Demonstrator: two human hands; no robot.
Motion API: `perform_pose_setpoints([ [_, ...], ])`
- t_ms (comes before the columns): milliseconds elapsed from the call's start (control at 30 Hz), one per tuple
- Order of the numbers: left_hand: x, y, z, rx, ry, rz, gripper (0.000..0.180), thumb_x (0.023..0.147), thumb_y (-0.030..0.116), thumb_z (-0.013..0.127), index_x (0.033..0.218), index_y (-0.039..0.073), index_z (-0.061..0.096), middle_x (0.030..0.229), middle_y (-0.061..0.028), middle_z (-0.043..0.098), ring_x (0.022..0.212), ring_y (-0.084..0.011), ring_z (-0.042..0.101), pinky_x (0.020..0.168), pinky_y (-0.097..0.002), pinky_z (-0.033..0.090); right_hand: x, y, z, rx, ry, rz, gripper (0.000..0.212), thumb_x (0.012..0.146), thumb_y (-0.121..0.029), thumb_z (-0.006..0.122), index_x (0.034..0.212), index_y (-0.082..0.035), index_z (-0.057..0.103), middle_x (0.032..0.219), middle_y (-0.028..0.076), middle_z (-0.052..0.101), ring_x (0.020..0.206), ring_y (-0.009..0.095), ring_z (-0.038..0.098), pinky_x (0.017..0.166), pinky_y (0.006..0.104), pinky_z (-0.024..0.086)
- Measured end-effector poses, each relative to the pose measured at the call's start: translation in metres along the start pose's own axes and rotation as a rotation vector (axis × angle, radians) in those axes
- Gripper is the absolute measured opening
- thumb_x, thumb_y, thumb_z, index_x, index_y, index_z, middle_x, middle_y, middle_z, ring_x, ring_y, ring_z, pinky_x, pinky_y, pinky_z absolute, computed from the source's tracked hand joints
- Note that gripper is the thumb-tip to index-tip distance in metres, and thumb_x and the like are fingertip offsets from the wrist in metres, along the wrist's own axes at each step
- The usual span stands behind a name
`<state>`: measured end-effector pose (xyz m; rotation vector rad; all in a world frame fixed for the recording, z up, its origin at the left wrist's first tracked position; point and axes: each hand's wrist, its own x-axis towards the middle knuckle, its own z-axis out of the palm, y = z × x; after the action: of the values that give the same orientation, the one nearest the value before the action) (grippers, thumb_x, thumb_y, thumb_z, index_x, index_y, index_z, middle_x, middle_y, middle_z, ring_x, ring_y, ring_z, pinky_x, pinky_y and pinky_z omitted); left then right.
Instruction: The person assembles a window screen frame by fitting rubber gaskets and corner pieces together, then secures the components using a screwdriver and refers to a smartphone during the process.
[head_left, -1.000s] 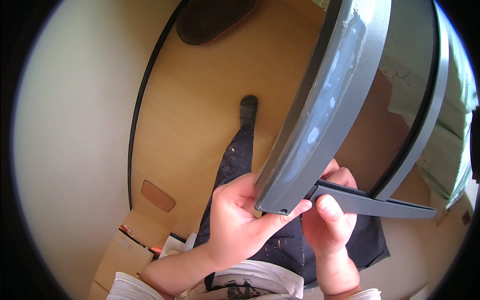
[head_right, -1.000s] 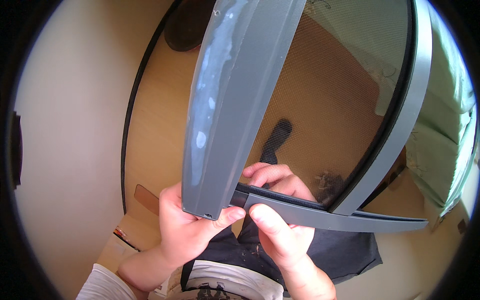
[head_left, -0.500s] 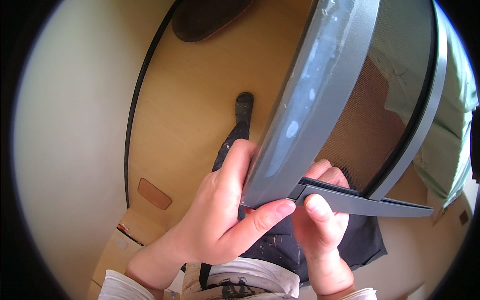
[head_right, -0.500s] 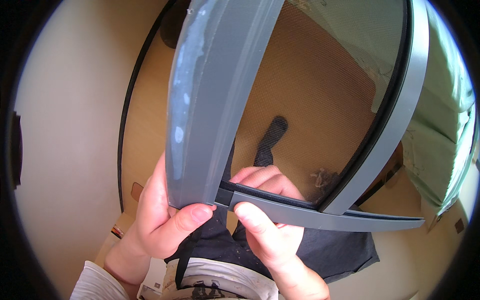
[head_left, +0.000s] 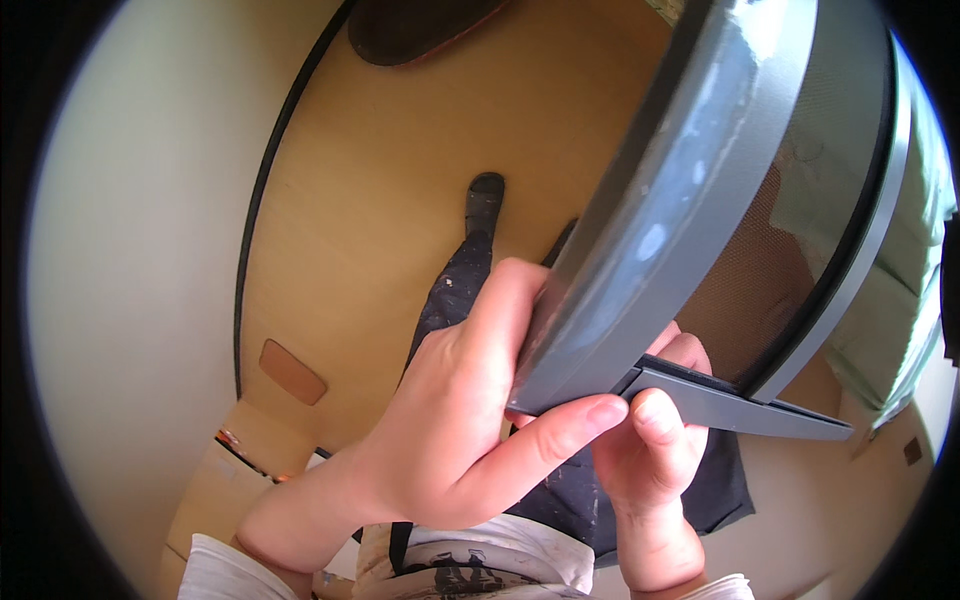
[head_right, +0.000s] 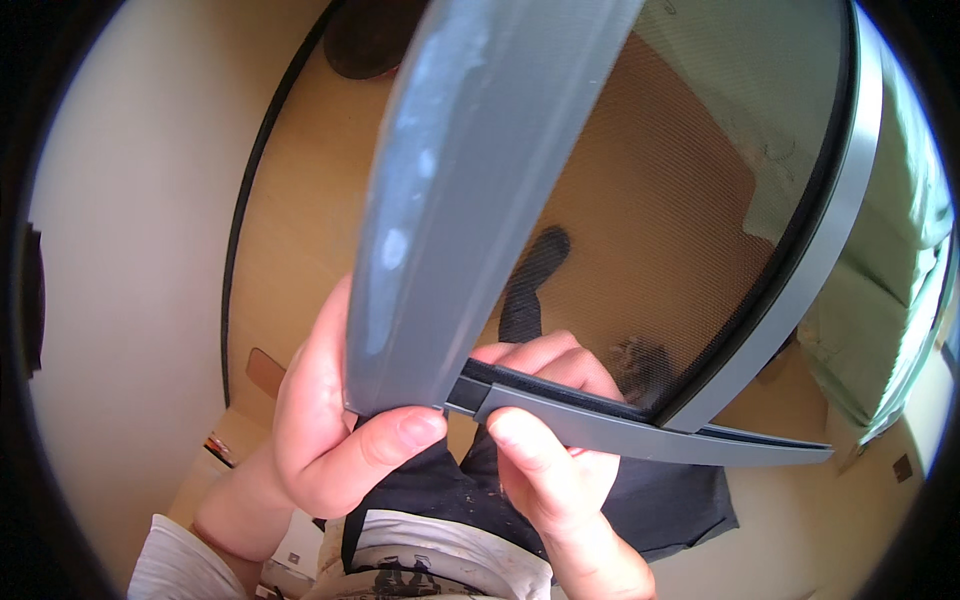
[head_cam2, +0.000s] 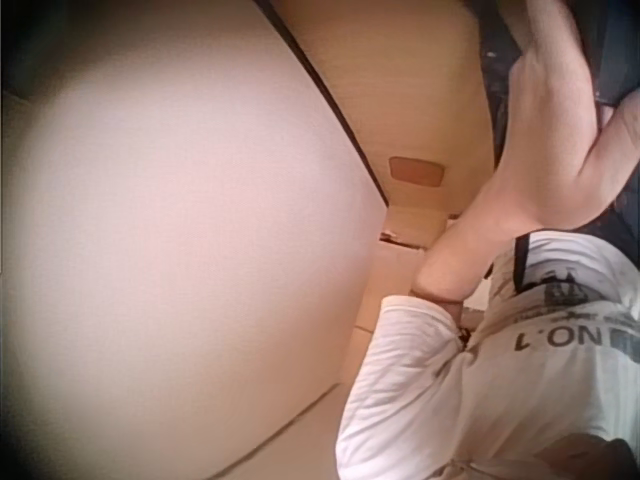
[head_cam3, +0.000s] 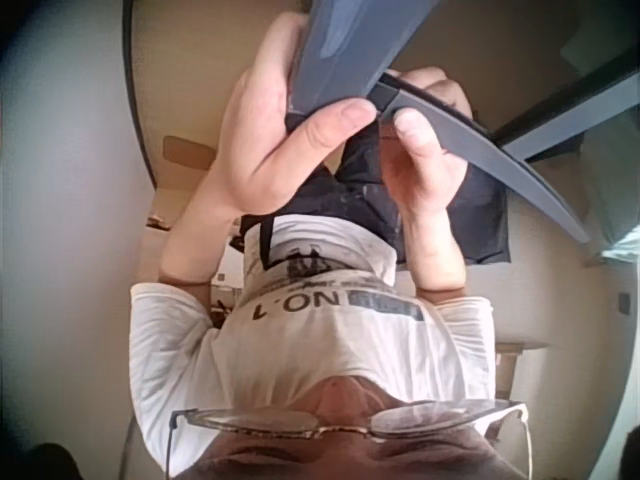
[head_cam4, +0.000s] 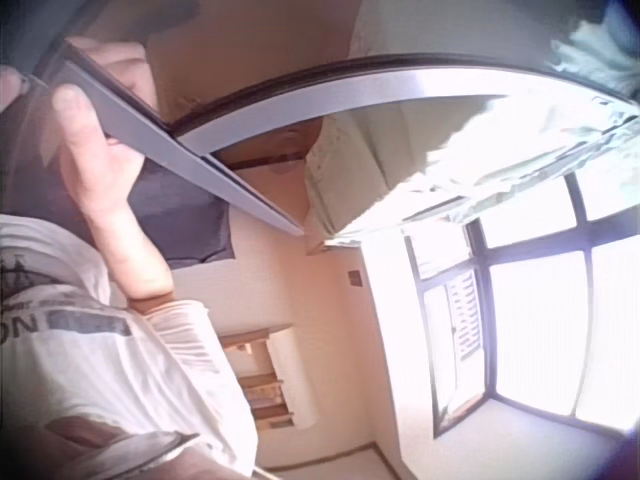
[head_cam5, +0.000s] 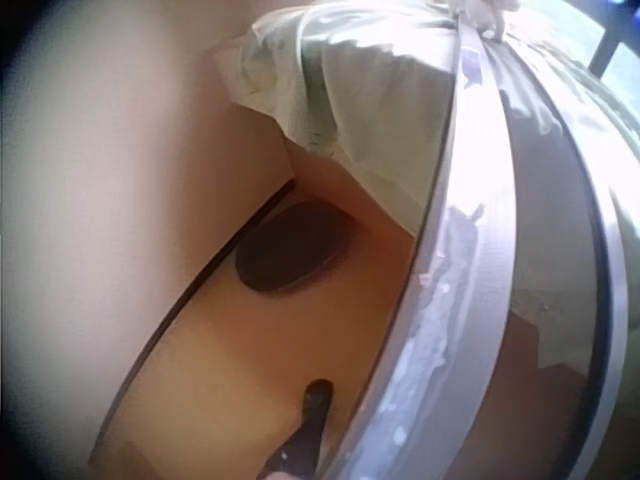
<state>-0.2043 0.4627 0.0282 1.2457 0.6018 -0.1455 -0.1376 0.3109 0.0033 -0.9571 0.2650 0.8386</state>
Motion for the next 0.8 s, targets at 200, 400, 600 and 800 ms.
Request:
perform_pose_setpoints([
  [200,0.007,-0.008,0.0,0.017,0.02,0.102,0.045,0.088,0.015,0.067,0.117,-0.006,0.042,0.094,-0.0101,0.06,0.08,-0.0166,0.059,0.074,-0.0283,0.047,0.005,-0.001,-0.005,-0.069,0.132,0.127,0.021,0.082,-0.012,0.073,0.084,-0.005,0.053,0.09,0.007,0.056,0.092,0.022,0.056,0.089,0.0385,0.045],
  [400,0.035,-0.036,-0.01,0.162,-0.047,0.062,0.038,0.09,0.018,0.068,0.11,-0.004,0.045,0.098,-0.014,0.069,0.073,-0.0199,0.063,0.066,-0.0289,0.049,0.018,0.007,-0.027,-0.138,0.15,0.113,0.024,0.084,-0.019,0.071,0.087,-0.007,0.051,0.096,0.009,0.058,0.095,0.022,0.057,0.089,0.0383,0.046],
  [600,0.041,-0.066,0.016,-0.106,0.12,0.132,0.045,0.082,0.015,0.077,0.114,-0.006,0.052,0.096,-0.0129,0.07,0.076,-0.0184,0.066,0.07,-0.0268,0.049,0.021,0.02,-0.041,-0.263,0.118,0.036,0.044,0.088,-0.036,0.064,0.114,-0.003,0.051,0.108,0.015,0.059,0.093,0.025,0.06,0.08,0.0401,0.054],
  [800,0.043,-0.085,0.052,-0.312,0.494,0.271,0.027,0.071,0.005,0.079,0.095,0.0,0.07,0.085,-0.0097,0.068,0.075,-0.0171,0.066,0.067,-0.0258,0.049,0.022,0.006,-0.073,-0.454,-0.016,0.121,0.053,0.09,-0.046,0.058,0.121,-0.003,0.052,0.113,0.014,0.061,0.101,0.024,0.06,0.089,0.0363,0.05],
])
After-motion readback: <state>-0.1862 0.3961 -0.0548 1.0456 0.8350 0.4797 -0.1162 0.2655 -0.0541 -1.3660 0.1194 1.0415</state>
